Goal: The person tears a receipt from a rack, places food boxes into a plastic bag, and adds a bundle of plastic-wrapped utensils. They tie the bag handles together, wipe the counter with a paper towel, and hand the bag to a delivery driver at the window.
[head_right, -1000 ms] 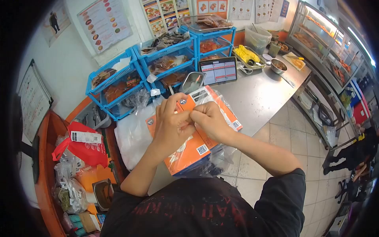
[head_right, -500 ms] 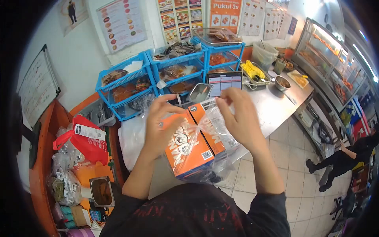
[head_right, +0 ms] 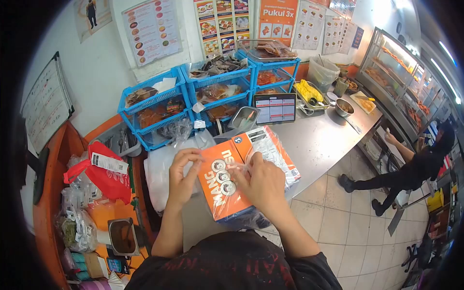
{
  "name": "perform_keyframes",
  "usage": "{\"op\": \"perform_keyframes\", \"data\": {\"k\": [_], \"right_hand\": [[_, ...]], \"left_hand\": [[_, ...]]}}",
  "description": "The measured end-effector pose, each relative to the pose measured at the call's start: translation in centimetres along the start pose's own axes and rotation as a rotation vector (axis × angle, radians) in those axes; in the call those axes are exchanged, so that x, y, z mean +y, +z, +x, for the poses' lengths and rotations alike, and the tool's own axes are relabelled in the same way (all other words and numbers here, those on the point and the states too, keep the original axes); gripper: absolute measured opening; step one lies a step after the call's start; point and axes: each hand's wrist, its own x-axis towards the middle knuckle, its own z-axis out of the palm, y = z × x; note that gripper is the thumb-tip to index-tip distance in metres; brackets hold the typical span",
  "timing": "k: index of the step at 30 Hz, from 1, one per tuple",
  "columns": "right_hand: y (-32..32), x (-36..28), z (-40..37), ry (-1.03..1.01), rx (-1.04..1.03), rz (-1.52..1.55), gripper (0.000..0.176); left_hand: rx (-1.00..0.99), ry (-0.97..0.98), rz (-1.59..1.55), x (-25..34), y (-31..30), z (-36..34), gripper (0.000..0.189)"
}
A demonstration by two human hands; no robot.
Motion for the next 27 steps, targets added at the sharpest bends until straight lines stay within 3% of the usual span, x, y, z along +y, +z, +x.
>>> {"op": "perform_keyframes", "data": {"k": [5,7,9,10,12,13,15,16,19,24,27], "right_hand": [[0.1,0.9,0.7,-0.006,0.007,-0.001,0.058],[-0.7,1.3,1.1,-0.022,0.014,0.013,0.06],[-2.6,1.3,1.8,0.079,-0.198,0.163,0.049],[-2.6,1.7,2.4,0.08,-0.201,0.167,0.049],[-2.5,2.5,3.1,-0.191,0.181,0.039,0.035],[-2.2,3.2,3.2,-0.192,0.17,0.043,0.035],[-1.0,4.7,3.6,-0.425,-0.017,0.03,0.025],[-0.7,4.9,3.6,-0.465,0.065,0.05,0.019],[-2.0,5.1,3.3,-0.32,-0.062,0.05,0.016],[-1.6,5.8,3.3,-0.31,-0.042,0.119,0.013],[-1.5,6.0,3.7,-0.37,0.096,0.316,0.014]], "left_hand": [[-0.077,0.134,0.345,0.3,1.5,-0.7,0.014],[-0.082,0.124,0.322,0.1,1.6,-0.8,0.016],[-0.088,0.101,0.284,0.1,1.5,-0.7,0.018],[-0.091,0.098,0.288,0.1,1.5,-0.5,0.018],[-0.109,0.078,0.258,0.3,1.4,-0.6,0.019],[-0.107,0.067,0.262,0.4,1.5,-0.7,0.019],[-0.102,0.037,0.256,0.6,1.6,-0.6,0.018],[-0.092,0.034,0.266,0.6,1.6,-0.5,0.018],[-0.082,0.004,0.289,0.5,1.8,-0.9,0.017],[-0.052,-0.044,0.31,0.9,2.1,-0.8,0.015],[-0.029,0.001,0.326,0.3,1.9,-1.2,0.016]]}}
